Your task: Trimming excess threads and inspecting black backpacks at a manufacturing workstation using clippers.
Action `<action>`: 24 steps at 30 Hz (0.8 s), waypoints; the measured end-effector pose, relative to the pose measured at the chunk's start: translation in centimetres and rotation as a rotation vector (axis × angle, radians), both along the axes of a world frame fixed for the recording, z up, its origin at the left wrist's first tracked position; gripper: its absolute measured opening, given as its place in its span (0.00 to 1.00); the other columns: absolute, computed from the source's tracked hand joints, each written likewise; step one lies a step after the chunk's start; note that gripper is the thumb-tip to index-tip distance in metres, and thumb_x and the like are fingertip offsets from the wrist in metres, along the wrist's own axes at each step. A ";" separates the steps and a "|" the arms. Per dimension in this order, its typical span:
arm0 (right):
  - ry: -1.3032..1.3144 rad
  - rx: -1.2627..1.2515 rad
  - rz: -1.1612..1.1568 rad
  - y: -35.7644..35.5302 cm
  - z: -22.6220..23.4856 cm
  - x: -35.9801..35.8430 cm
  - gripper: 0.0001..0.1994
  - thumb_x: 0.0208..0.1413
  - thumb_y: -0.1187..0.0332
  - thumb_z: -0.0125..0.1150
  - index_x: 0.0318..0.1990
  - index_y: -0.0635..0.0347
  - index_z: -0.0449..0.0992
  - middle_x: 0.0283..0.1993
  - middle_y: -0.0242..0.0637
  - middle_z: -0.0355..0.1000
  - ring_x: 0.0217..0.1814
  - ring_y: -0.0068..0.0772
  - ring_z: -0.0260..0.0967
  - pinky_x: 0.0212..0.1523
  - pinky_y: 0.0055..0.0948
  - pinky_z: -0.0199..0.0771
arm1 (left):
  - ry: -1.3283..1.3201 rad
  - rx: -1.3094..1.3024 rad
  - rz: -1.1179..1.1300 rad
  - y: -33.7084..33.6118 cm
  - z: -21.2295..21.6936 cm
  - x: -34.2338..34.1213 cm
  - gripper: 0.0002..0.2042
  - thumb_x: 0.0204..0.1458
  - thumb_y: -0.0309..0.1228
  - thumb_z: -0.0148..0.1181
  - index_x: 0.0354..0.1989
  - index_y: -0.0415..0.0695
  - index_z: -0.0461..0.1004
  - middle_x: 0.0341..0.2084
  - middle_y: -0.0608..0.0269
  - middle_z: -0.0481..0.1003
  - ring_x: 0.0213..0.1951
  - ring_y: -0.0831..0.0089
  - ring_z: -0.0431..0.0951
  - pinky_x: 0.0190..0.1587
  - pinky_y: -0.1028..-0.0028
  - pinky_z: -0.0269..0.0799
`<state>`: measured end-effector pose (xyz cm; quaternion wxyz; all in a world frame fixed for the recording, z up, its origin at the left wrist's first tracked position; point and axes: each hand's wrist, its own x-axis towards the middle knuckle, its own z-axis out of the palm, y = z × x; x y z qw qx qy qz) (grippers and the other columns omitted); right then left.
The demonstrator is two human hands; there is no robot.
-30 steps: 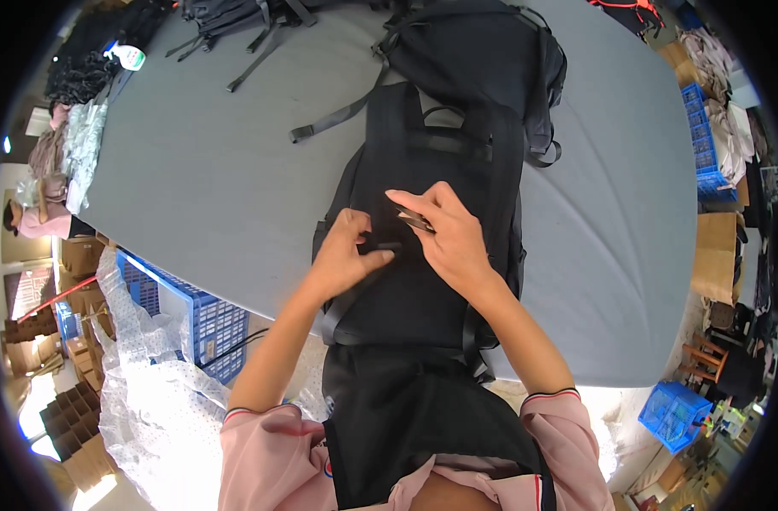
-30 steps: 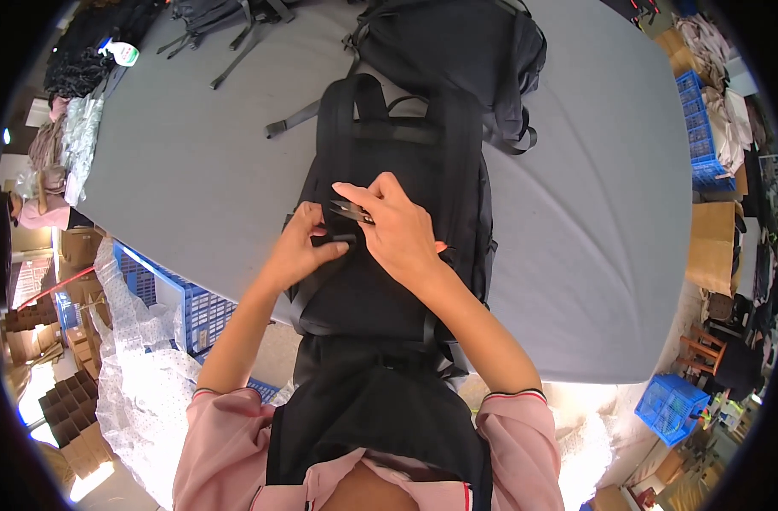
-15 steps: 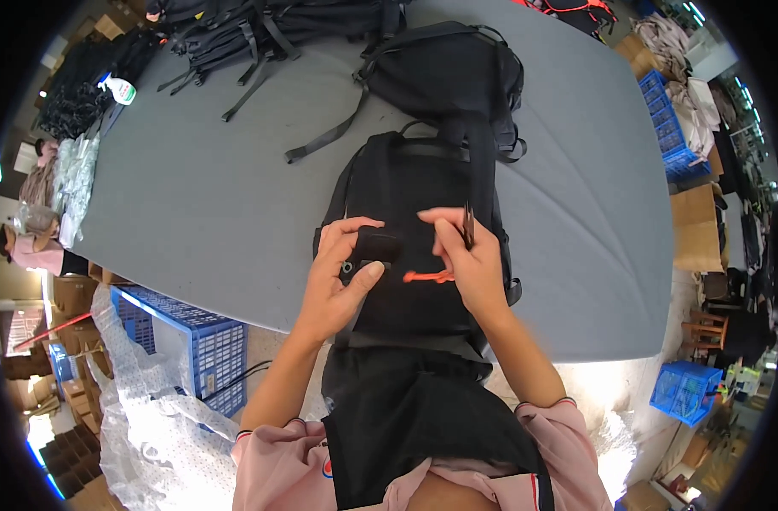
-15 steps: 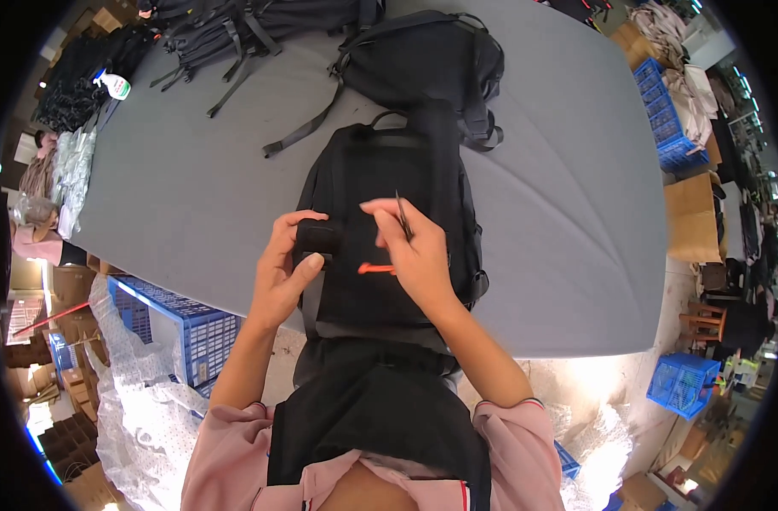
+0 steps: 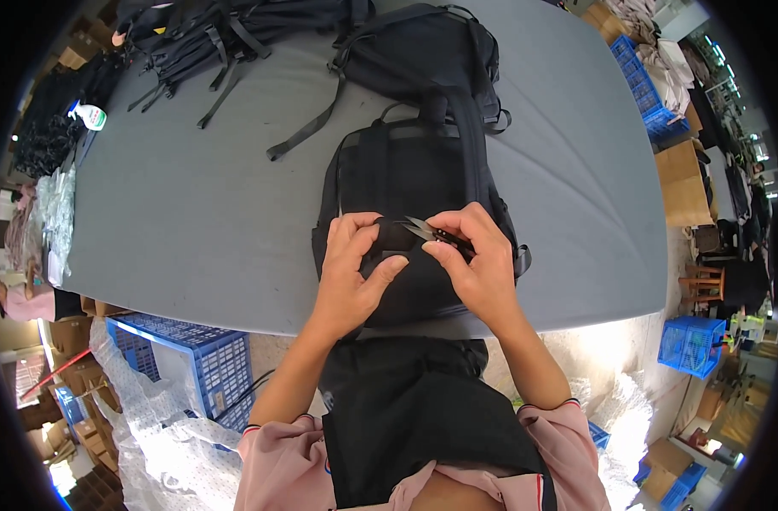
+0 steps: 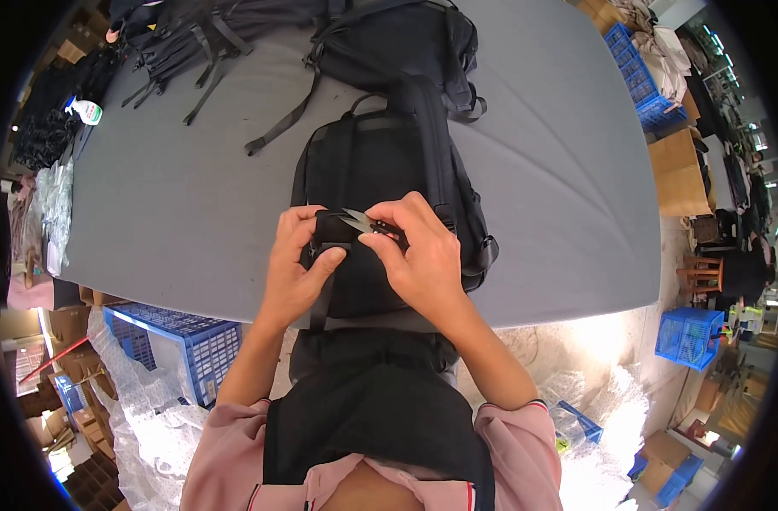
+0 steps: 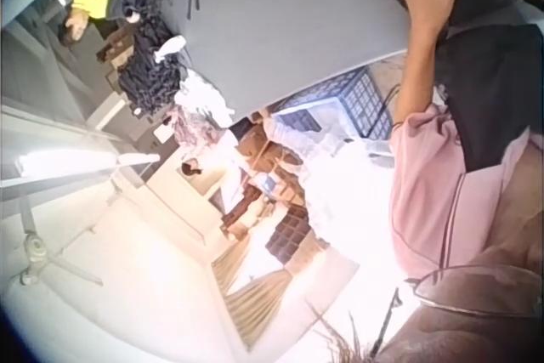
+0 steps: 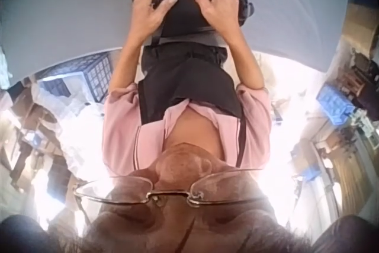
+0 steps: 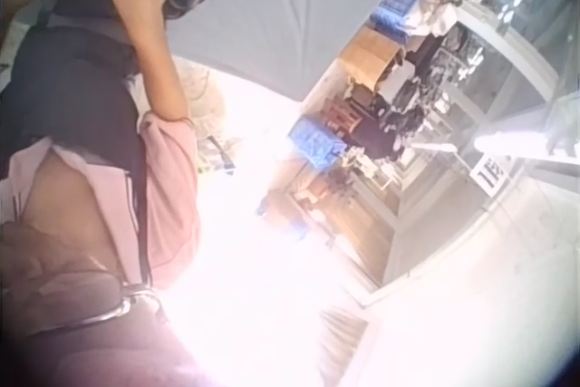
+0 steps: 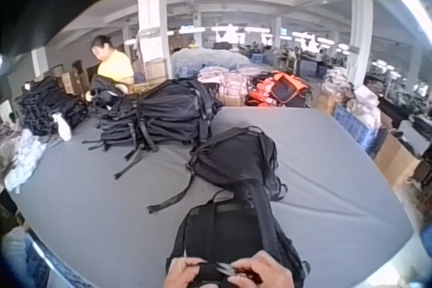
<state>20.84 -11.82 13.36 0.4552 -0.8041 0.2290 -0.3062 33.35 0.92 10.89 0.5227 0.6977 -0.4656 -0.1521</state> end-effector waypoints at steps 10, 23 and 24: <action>0.093 -0.457 -0.096 1.2 0.0 0.5 0.07 0.44 0.77 0.64 0.33 0.63 0.74 0.26 0.34 0.66 0.23 0.25 0.65 0.23 0.22 0.64 | 0.166 0.022 -0.022 0.6 -0.2 0.5 0.15 0.45 0.31 0.63 0.41 0.40 0.73 0.42 0.59 0.67 0.45 0.64 0.64 0.47 0.70 0.61; -0.042 0.053 -0.085 1.9 -1.1 0.8 0.08 0.45 0.78 0.63 0.34 0.65 0.73 0.28 0.31 0.65 0.27 0.20 0.63 0.27 0.18 0.63 | 0.539 -0.163 0.232 2.4 -0.3 1.8 0.11 0.49 0.27 0.54 0.38 0.34 0.72 0.49 0.60 0.64 0.49 0.68 0.65 0.51 0.71 0.63; 0.033 0.116 -0.073 1.3 -2.1 0.8 0.09 0.46 0.78 0.63 0.37 0.64 0.72 0.28 0.27 0.63 0.28 0.15 0.61 0.29 0.15 0.61 | 0.761 -0.219 0.309 2.8 -0.3 2.5 0.11 0.51 0.28 0.52 0.38 0.33 0.71 0.47 0.60 0.66 0.47 0.68 0.68 0.48 0.71 0.65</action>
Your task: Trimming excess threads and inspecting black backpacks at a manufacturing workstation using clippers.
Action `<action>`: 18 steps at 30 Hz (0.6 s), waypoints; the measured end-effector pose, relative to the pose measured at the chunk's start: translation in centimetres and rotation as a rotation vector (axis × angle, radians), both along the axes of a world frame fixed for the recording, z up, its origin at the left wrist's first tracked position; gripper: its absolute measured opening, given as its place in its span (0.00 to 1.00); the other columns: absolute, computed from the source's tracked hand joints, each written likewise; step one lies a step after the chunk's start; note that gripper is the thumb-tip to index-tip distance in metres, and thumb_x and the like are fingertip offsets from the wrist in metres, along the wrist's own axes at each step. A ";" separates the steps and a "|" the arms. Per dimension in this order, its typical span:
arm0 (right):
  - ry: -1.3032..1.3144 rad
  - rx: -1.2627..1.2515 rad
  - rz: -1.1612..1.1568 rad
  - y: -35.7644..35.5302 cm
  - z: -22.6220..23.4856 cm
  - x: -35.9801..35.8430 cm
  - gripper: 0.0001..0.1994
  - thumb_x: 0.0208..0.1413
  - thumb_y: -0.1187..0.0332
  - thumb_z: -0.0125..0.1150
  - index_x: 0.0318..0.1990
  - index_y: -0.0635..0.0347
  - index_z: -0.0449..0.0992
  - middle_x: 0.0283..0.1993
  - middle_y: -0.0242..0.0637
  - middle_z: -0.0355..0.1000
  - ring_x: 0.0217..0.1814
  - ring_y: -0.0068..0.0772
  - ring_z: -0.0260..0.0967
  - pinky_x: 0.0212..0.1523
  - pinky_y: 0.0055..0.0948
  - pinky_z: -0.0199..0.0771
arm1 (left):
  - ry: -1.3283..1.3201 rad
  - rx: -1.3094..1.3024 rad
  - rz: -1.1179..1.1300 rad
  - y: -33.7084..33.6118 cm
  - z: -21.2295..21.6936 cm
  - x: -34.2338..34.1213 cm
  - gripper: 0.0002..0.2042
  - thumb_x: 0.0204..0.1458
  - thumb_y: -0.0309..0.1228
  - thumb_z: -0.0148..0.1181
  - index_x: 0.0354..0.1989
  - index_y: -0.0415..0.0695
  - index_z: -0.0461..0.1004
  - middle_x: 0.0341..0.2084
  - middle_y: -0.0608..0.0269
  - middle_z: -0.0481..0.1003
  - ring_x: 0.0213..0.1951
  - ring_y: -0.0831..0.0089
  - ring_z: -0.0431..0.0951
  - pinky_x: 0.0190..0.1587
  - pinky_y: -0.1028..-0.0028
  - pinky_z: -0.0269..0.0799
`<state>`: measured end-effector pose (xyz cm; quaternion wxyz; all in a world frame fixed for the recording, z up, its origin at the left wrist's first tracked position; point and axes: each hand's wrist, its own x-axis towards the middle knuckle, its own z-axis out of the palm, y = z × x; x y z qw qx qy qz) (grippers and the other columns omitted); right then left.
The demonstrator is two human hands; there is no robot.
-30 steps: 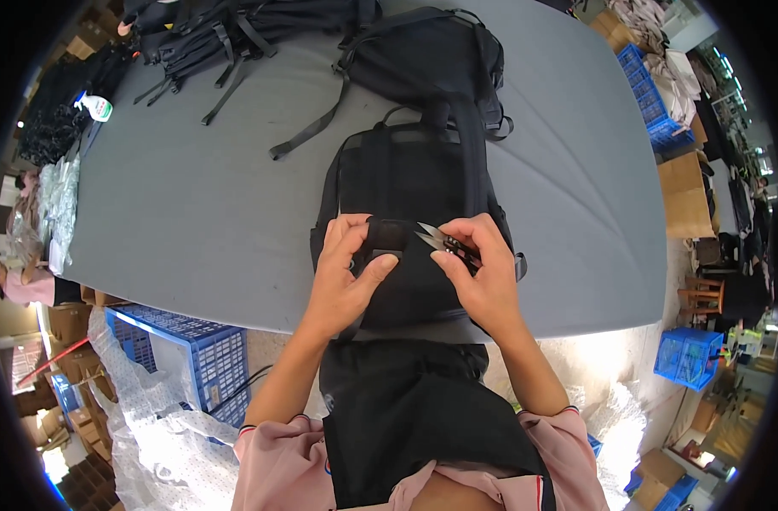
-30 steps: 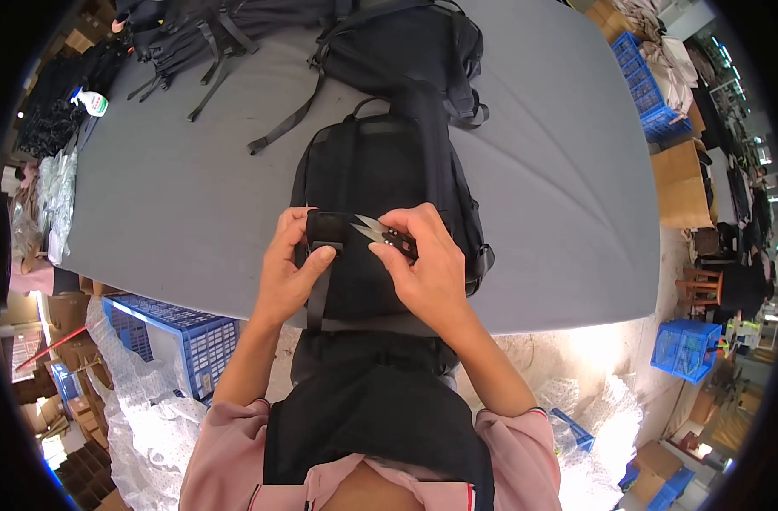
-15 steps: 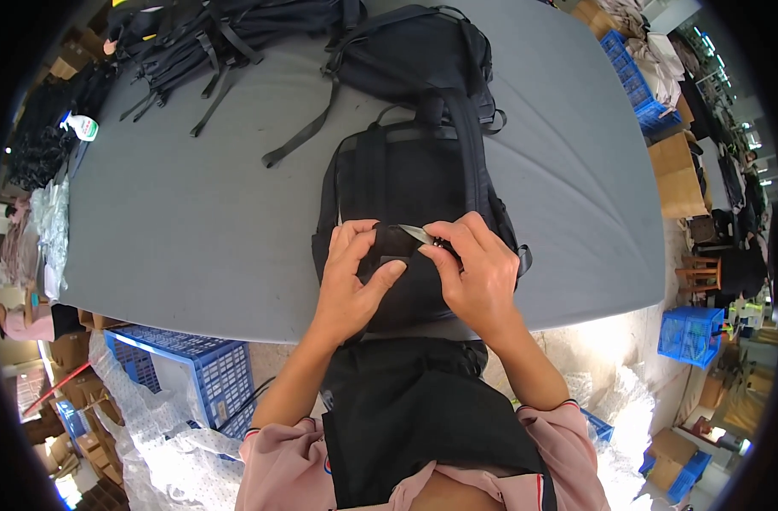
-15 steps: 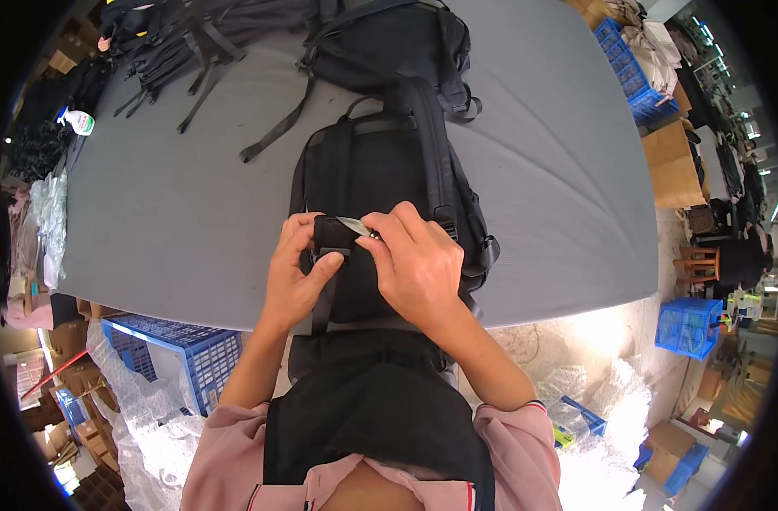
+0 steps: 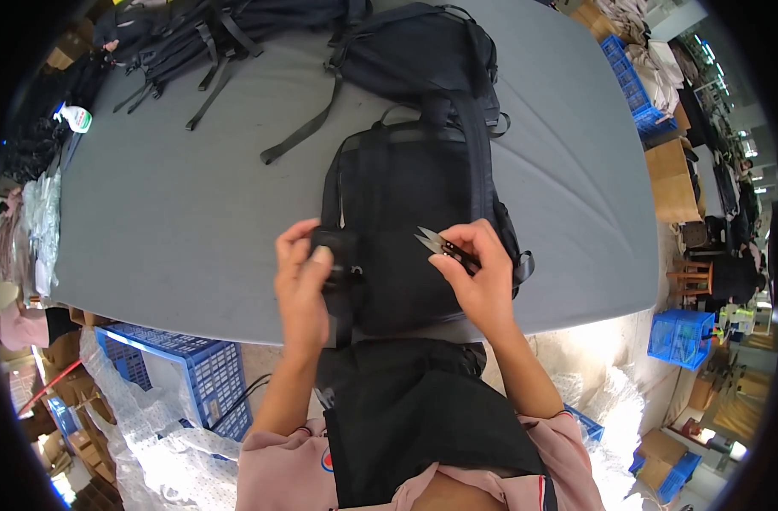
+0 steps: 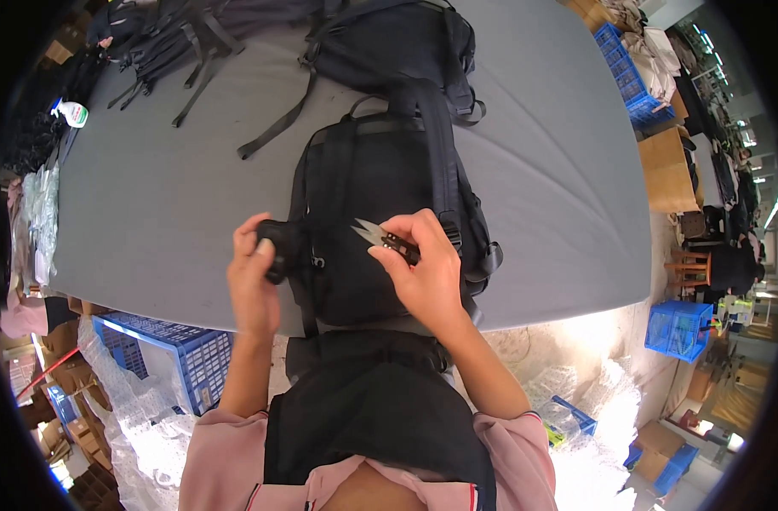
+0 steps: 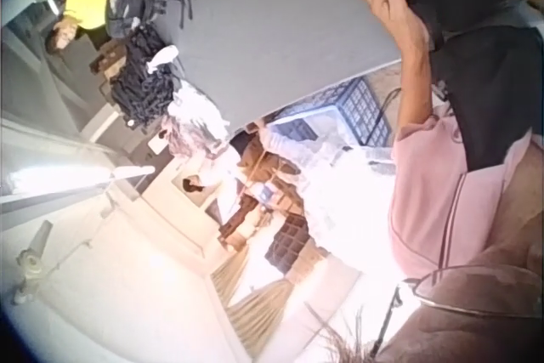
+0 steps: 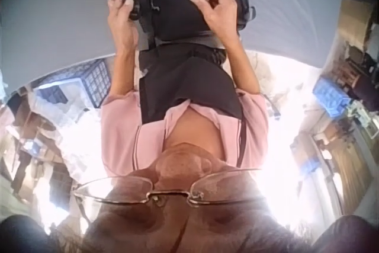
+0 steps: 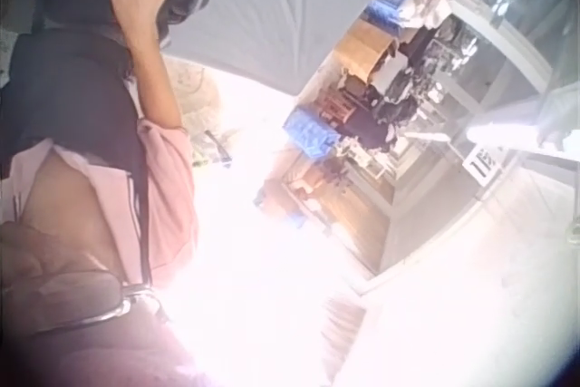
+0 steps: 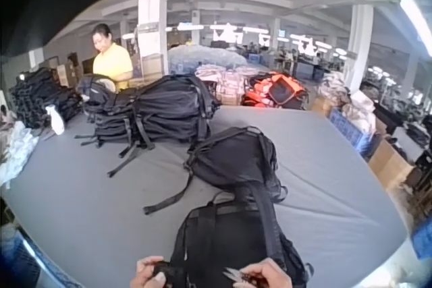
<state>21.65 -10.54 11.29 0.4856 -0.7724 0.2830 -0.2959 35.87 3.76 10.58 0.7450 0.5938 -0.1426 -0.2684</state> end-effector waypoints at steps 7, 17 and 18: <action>0.099 0.560 0.400 2.8 0.1 4.8 0.13 0.54 0.75 0.55 0.49 0.54 0.71 0.21 0.32 0.68 0.19 0.19 0.62 0.25 0.22 0.65 | 0.728 -0.103 -0.222 4.5 -1.0 1.4 0.10 0.56 0.30 0.47 0.40 0.35 0.67 0.26 0.56 0.71 0.25 0.68 0.71 0.26 0.75 0.65; 0.158 -0.515 0.445 -0.6 -2.4 5.7 0.05 0.49 0.69 0.60 0.32 0.56 0.71 0.18 0.37 0.69 0.20 0.41 0.70 0.20 0.32 0.65 | -0.564 0.702 -0.425 2.6 -0.3 -2.2 0.18 0.51 0.40 0.59 0.41 0.39 0.67 0.27 0.58 0.71 0.22 0.66 0.72 0.27 0.71 0.68; 0.148 -0.547 0.448 -1.3 -2.1 6.0 0.05 0.50 0.68 0.59 0.31 0.57 0.72 0.18 0.38 0.69 0.19 0.39 0.69 0.19 0.31 0.64 | -0.588 0.806 -0.550 1.2 1.6 -1.9 0.17 0.46 0.37 0.64 0.38 0.37 0.70 0.36 0.51 0.71 0.31 0.58 0.75 0.34 0.68 0.70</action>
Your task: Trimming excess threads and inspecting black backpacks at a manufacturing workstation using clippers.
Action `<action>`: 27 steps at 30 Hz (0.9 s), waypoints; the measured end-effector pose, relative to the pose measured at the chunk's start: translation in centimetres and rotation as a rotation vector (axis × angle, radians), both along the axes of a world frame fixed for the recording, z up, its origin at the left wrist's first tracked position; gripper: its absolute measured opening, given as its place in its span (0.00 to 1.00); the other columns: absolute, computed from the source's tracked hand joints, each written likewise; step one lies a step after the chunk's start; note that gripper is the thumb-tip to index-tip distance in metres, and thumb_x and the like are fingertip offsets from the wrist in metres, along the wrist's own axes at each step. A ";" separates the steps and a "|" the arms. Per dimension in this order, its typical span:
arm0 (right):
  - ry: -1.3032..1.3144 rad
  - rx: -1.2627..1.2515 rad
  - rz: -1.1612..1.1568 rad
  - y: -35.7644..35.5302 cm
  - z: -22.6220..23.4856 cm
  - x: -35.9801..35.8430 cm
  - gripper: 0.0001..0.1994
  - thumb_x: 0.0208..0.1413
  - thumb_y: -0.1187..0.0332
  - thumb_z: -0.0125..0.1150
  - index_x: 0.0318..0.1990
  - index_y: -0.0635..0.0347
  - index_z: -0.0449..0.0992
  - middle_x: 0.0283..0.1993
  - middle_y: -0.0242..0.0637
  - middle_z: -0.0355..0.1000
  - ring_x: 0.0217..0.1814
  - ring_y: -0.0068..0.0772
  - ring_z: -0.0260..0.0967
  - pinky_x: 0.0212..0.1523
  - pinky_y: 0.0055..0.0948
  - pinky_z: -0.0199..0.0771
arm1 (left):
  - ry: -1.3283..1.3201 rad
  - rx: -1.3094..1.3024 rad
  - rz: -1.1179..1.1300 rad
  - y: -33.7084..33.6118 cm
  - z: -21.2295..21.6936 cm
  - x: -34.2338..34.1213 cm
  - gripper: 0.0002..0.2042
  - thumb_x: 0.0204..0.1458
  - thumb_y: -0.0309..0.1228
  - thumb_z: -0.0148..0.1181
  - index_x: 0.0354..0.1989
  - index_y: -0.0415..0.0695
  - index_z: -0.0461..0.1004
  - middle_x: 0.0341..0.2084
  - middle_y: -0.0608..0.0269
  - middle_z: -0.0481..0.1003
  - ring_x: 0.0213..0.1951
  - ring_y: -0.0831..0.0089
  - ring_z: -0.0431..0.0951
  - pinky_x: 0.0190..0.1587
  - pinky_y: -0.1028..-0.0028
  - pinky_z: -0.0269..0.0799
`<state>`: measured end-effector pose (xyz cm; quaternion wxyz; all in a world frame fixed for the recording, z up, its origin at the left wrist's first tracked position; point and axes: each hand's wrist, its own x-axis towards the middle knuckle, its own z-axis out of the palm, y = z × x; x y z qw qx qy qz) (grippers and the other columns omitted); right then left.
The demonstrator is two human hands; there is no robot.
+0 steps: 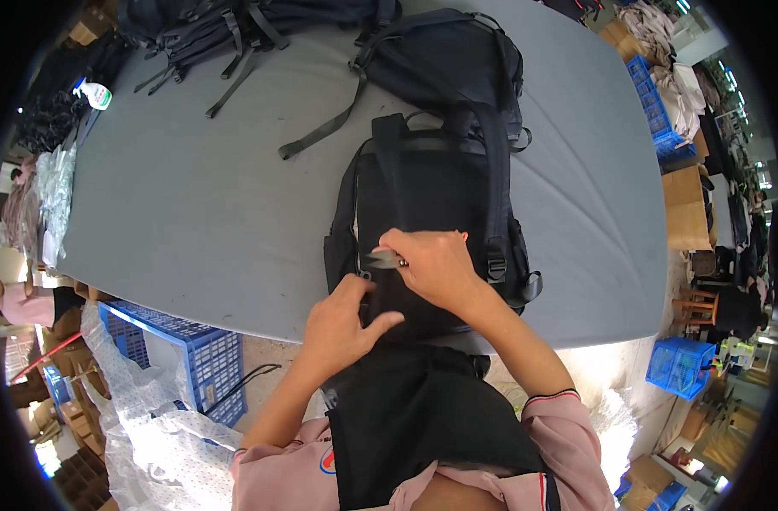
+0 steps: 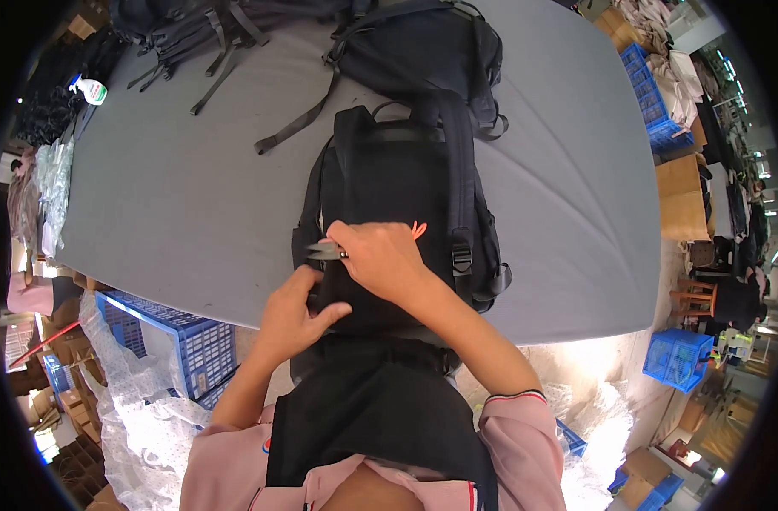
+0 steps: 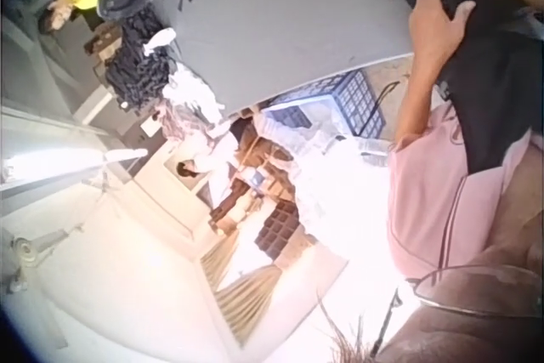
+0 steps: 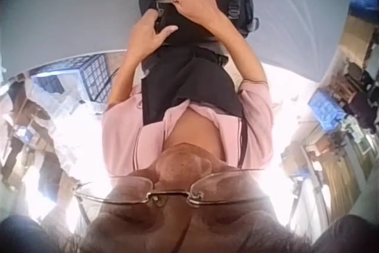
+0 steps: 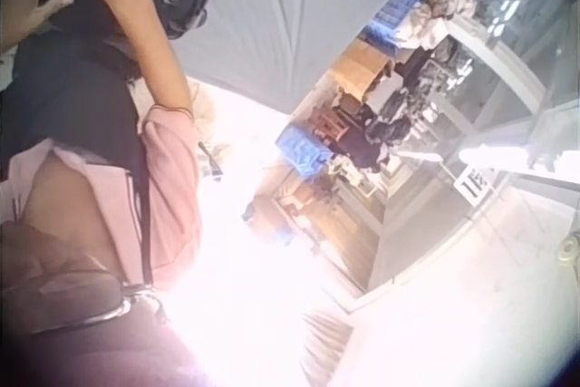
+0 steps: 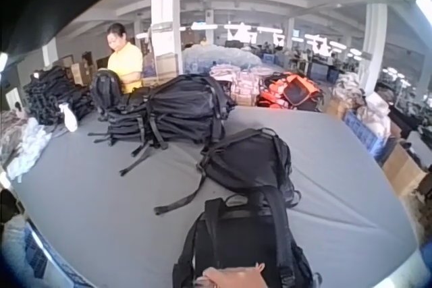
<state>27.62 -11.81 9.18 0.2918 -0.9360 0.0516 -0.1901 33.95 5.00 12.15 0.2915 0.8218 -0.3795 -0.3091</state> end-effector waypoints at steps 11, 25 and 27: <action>0.041 1.578 -0.225 -0.1 -1.1 0.4 0.14 0.61 0.59 0.50 0.38 0.63 0.73 0.21 0.27 0.65 0.15 0.11 0.52 0.15 0.15 0.50 | -0.133 -0.603 -0.201 -2.9 -1.7 1.5 0.12 0.45 0.35 0.62 0.32 0.39 0.71 0.42 0.63 0.69 0.45 0.65 0.66 0.55 0.63 0.54; -0.054 0.288 -0.124 -1.4 3.9 -4.7 0.16 0.39 0.76 0.65 0.39 0.61 0.74 0.31 0.35 0.67 0.28 0.28 0.66 0.27 0.23 0.68 | 0.378 -0.517 -0.078 -2.6 -1.5 2.5 0.21 0.53 0.44 0.55 0.46 0.39 0.67 0.40 0.60 0.65 0.47 0.65 0.62 0.55 0.68 0.49; -0.025 0.240 -0.092 -1.6 3.8 -4.5 0.15 0.39 0.77 0.65 0.39 0.59 0.76 0.30 0.35 0.67 0.26 0.28 0.66 0.26 0.22 0.66 | 0.344 -0.510 -0.093 -2.6 -1.5 2.4 0.21 0.53 0.44 0.55 0.46 0.38 0.67 0.40 0.60 0.65 0.48 0.64 0.62 0.56 0.68 0.49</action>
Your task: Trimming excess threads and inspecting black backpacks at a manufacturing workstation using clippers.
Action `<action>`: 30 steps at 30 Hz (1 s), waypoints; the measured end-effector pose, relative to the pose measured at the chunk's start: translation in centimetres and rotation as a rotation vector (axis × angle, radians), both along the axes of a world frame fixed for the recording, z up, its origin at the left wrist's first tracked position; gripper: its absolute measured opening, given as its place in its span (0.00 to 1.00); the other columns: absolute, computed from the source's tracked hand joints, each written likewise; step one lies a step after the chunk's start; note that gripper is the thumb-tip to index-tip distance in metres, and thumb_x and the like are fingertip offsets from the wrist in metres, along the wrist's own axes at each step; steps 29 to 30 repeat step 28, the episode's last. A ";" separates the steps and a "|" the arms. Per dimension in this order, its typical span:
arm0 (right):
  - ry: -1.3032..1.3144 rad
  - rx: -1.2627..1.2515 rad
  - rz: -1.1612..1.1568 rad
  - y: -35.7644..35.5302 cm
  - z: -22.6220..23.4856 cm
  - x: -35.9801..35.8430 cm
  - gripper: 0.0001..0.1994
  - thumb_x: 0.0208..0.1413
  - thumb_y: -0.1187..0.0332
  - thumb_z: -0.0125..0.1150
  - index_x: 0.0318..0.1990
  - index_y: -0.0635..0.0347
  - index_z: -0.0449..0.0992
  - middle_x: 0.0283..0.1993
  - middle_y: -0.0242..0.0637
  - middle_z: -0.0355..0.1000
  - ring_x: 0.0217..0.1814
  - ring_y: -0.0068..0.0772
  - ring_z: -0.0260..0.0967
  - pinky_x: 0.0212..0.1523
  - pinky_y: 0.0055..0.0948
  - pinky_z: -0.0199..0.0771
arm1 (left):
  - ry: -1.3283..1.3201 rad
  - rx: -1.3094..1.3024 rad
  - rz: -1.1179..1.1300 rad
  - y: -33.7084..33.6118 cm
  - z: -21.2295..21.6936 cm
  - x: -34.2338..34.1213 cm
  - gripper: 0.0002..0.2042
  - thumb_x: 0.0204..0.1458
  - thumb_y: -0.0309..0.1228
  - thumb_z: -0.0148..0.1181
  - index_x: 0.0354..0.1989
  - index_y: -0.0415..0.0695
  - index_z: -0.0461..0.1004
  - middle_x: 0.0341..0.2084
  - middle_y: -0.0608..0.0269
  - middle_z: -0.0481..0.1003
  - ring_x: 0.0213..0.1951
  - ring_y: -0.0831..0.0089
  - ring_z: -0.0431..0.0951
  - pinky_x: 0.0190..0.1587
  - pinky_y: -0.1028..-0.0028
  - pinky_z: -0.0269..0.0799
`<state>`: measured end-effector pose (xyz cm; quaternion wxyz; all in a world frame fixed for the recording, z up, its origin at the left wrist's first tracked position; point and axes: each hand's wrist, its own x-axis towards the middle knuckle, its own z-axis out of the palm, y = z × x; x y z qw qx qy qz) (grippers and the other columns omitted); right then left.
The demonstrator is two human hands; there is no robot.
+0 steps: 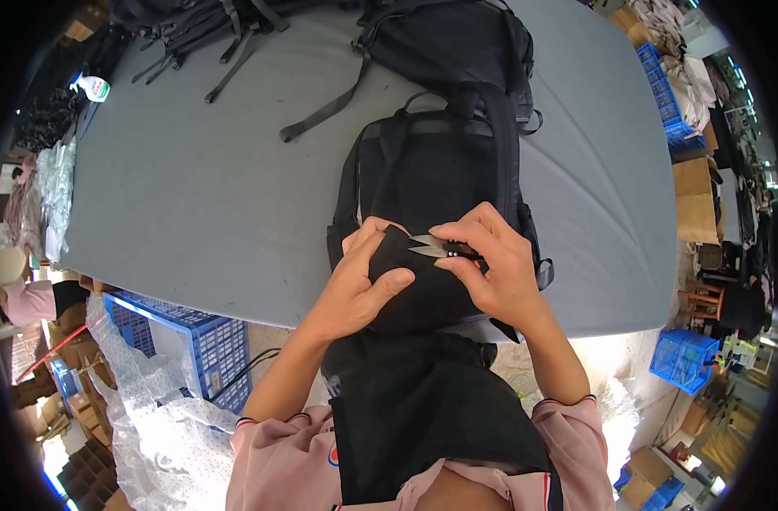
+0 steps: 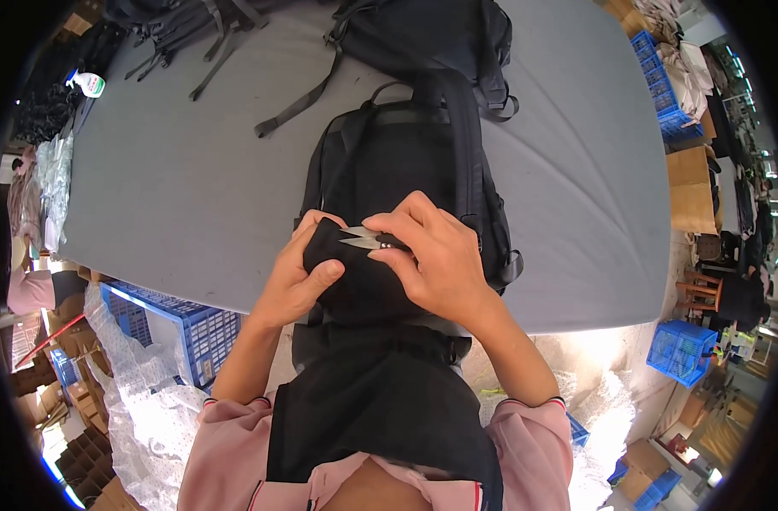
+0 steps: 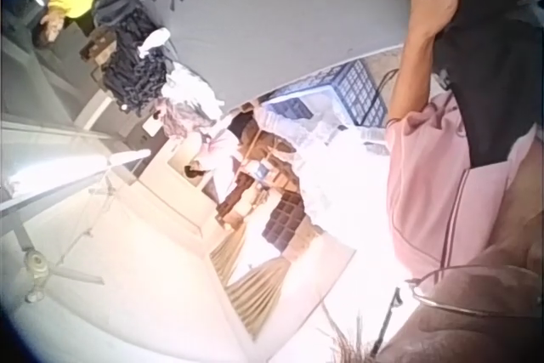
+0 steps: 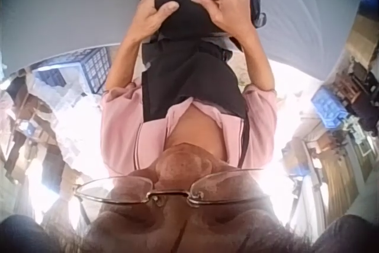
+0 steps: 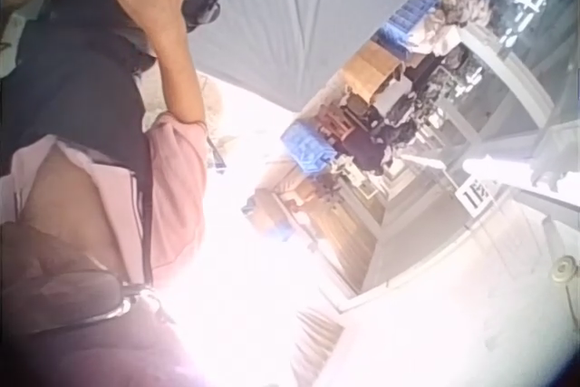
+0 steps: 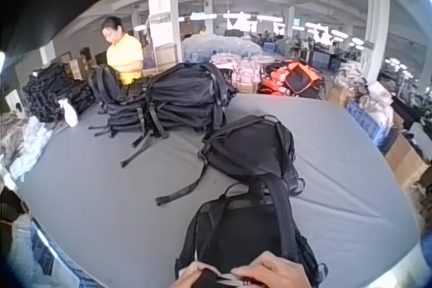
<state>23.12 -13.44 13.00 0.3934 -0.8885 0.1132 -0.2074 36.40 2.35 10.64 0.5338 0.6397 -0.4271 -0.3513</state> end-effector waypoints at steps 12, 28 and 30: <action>-0.075 0.265 -0.156 1.1 -1.2 -0.7 0.11 0.40 0.73 0.66 0.36 0.56 0.78 0.26 0.31 0.65 0.23 0.29 0.64 0.23 0.25 0.63 | 0.044 0.023 0.047 0.2 -0.4 -0.2 0.22 0.52 0.45 0.55 0.46 0.38 0.67 0.41 0.60 0.65 0.48 0.64 0.62 0.56 0.68 0.49; -0.065 0.521 -0.178 1.0 -3.3 0.3 0.12 0.46 0.77 0.62 0.40 0.61 0.74 0.35 0.32 0.65 0.33 0.28 0.67 0.36 0.22 0.67 | -0.022 0.259 0.170 -3.5 -3.0 5.5 0.34 0.53 0.51 0.50 0.61 0.38 0.54 0.60 0.52 0.56 0.62 0.49 0.52 0.63 0.63 0.47; -0.065 0.521 -0.178 1.0 -3.3 0.3 0.12 0.46 0.77 0.62 0.40 0.61 0.74 0.35 0.32 0.65 0.33 0.28 0.67 0.36 0.22 0.67 | -0.022 0.259 0.170 -3.5 -3.0 5.5 0.34 0.53 0.51 0.50 0.61 0.38 0.54 0.60 0.52 0.56 0.62 0.49 0.52 0.63 0.63 0.47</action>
